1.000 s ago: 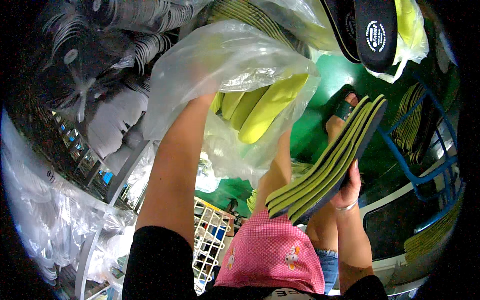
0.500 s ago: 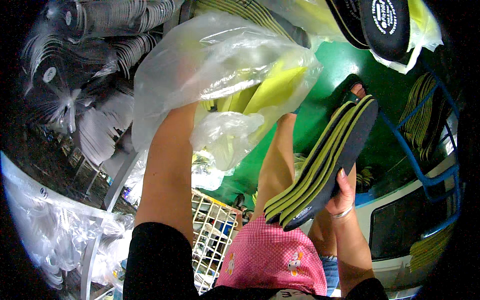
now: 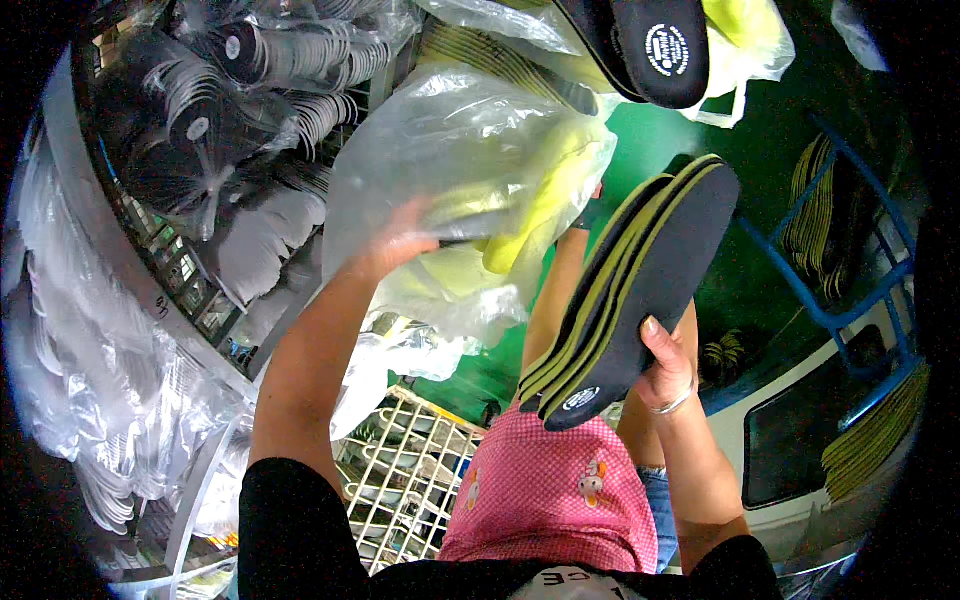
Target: The person inserts insoles into black shoes on a conveyor belt and retrieves additional insoles from plastic bags on a storage rack.
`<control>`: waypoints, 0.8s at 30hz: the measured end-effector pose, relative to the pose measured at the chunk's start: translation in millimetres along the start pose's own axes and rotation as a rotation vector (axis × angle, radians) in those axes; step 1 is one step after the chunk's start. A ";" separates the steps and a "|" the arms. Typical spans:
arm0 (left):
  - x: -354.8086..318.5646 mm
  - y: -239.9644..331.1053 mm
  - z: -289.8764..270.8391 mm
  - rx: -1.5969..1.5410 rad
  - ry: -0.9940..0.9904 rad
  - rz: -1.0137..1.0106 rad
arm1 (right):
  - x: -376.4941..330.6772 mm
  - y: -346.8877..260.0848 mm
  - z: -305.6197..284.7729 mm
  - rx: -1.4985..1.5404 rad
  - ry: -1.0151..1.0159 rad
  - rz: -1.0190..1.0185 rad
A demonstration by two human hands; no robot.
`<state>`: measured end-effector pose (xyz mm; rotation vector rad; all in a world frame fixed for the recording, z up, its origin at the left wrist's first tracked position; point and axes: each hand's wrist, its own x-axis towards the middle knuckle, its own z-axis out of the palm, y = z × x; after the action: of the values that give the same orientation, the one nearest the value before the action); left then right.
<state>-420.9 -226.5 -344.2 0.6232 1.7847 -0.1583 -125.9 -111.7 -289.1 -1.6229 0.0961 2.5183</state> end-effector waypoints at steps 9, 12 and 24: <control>-48.3 -33.4 40.3 0.307 -0.052 0.318 | -30.0 -24.7 8.0 -0.070 0.012 -0.228; -73.5 -12.3 10.3 -0.091 0.032 0.074 | -40.3 -38.5 4.7 -0.147 0.046 -0.376; -30.5 26.3 -118.3 0.155 0.052 -0.058 | -77.6 -61.1 8.9 -0.147 0.036 -0.387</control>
<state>-503.8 -165.1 -273.7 0.6919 1.8531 -0.3252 -92.9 -56.9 -213.3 -1.5581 -0.3712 2.2435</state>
